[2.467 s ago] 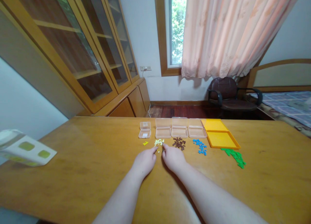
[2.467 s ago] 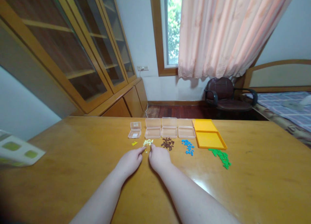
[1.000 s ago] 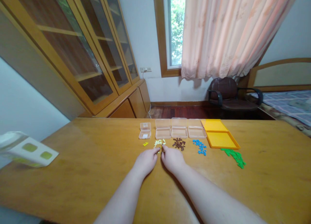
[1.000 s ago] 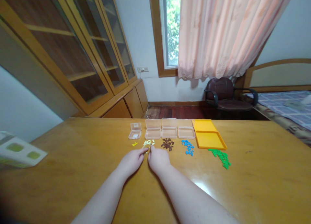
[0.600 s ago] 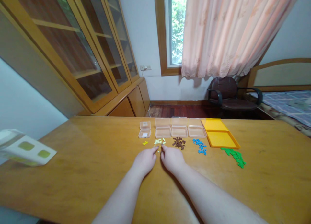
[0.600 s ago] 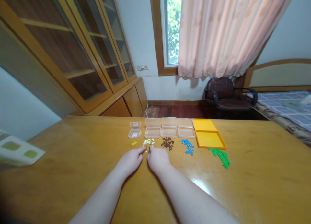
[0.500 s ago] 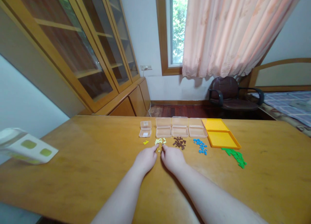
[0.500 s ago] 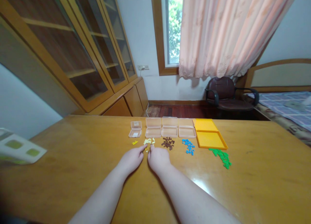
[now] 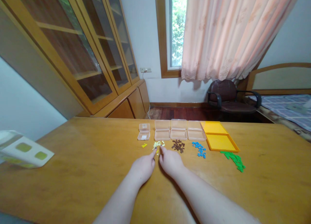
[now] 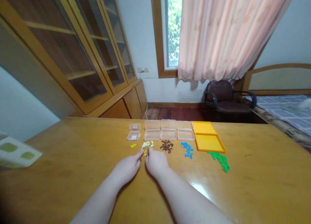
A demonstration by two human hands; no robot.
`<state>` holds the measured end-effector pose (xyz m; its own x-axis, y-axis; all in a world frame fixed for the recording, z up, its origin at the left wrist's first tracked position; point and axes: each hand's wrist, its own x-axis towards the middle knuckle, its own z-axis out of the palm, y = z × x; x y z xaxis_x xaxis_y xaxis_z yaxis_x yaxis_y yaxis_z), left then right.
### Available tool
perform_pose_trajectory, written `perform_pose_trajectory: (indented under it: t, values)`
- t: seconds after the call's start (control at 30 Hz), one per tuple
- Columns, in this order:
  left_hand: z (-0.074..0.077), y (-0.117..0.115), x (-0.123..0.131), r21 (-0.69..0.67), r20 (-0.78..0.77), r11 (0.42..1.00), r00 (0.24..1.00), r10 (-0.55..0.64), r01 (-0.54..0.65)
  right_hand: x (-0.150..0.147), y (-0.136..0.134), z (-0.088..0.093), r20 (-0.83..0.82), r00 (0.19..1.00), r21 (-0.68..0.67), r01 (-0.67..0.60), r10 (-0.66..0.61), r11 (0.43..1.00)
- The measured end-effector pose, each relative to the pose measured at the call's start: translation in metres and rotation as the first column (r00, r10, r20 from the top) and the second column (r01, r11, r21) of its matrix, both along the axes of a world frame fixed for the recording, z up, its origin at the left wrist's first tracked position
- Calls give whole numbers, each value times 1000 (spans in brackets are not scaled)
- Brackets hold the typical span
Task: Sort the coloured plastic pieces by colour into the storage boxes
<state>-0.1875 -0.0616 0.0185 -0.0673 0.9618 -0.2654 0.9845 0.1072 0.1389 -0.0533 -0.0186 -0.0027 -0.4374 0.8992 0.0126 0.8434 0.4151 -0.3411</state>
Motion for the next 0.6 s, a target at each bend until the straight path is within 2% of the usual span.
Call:
perform_pose_trajectory:
  t: [0.17,0.33,0.6]
  values:
    - [-2,-4,9,-20,-49,1000,999,-12,11,-1,1,2,10,1000,-35,15,-15,999]
    - [-2,-5,9,-72,-30,997,1000,-3,1,0,-1,5,42,999,-20,-16,17,1000]
    - [5,-10,-3,-154,-16,982,994,105,-106,0,-4,4,53,995,11,-81,80,997]
